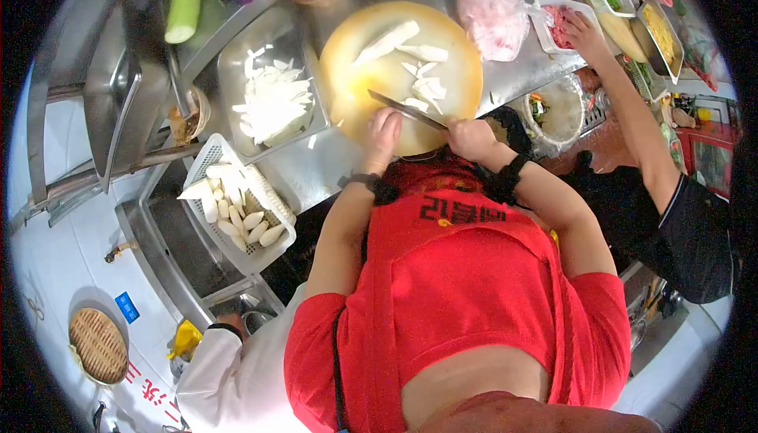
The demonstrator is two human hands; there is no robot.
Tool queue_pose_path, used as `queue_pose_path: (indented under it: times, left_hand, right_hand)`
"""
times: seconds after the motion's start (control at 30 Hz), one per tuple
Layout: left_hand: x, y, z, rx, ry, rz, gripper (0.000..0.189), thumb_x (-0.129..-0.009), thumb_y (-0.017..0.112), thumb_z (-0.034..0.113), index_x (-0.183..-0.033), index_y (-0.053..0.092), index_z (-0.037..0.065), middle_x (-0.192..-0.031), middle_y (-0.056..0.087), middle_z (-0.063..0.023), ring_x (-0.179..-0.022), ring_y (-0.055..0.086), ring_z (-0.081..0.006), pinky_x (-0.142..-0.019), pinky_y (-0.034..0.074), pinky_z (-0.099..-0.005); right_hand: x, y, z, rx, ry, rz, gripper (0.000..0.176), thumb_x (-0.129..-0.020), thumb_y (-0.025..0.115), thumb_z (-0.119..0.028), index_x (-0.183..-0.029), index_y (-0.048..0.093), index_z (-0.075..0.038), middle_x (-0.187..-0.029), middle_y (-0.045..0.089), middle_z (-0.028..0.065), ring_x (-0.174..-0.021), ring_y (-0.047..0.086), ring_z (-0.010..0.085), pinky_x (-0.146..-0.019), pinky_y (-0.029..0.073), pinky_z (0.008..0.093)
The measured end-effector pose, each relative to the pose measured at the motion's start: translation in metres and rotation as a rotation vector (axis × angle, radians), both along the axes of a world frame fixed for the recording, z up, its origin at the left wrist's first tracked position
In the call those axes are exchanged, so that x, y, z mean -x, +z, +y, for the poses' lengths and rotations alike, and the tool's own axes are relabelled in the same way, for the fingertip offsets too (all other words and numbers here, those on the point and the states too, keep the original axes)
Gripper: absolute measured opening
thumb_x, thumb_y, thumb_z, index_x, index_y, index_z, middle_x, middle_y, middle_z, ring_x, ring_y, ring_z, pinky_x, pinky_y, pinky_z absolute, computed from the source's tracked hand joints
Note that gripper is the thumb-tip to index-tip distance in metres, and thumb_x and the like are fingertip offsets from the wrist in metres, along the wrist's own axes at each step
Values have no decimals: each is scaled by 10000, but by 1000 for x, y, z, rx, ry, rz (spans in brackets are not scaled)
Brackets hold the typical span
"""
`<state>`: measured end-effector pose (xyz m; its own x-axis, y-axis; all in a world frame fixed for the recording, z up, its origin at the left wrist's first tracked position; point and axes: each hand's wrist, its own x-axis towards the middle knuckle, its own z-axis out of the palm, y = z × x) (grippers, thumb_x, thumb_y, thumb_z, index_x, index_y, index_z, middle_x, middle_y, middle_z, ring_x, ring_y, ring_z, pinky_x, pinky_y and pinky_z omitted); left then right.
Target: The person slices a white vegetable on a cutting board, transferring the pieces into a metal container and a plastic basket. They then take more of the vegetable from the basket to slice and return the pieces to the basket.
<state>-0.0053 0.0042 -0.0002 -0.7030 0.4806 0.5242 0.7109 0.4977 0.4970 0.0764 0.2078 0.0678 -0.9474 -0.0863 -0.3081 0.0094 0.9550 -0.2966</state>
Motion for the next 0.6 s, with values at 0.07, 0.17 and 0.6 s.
queue_pose_path:
  times: [0.07, 0.17, 0.6]
  left_hand:
    - [-1, 2, -3, -4, 6, 23, 123, -754, 650, 65, -870, 609, 59, -944, 582, -80, -868, 565, -287, -745, 469, -378]
    - [1, -1, -2, 1, 1, 28, 117, -756, 652, 73, -864, 609, 63, -944, 583, -75, -863, 566, -286, -746, 469, -379]
    - [1, 2, -1, 20, 17, 4, 114, -762, 643, 67, -872, 615, 53, -963, 578, -90, -888, 558, -293, -768, 464, -382]
  right_hand:
    - [0, -1, -1, 8, -7, 22, 230, -827, 500, -225, -929, 563, -29, -687, 632, 174, -618, 635, 338, -548, 507, 448]
    - [-3, 15, 10, 13, 47, 13, 247, -838, 497, -248, -944, 564, -35, -695, 632, 177, -617, 633, 346, -553, 505, 460]
    - [3, -2, 3, 89, -26, -12, 276, -859, 494, -307, -890, 572, -45, -743, 626, 199, -664, 619, 383, -583, 492, 486]
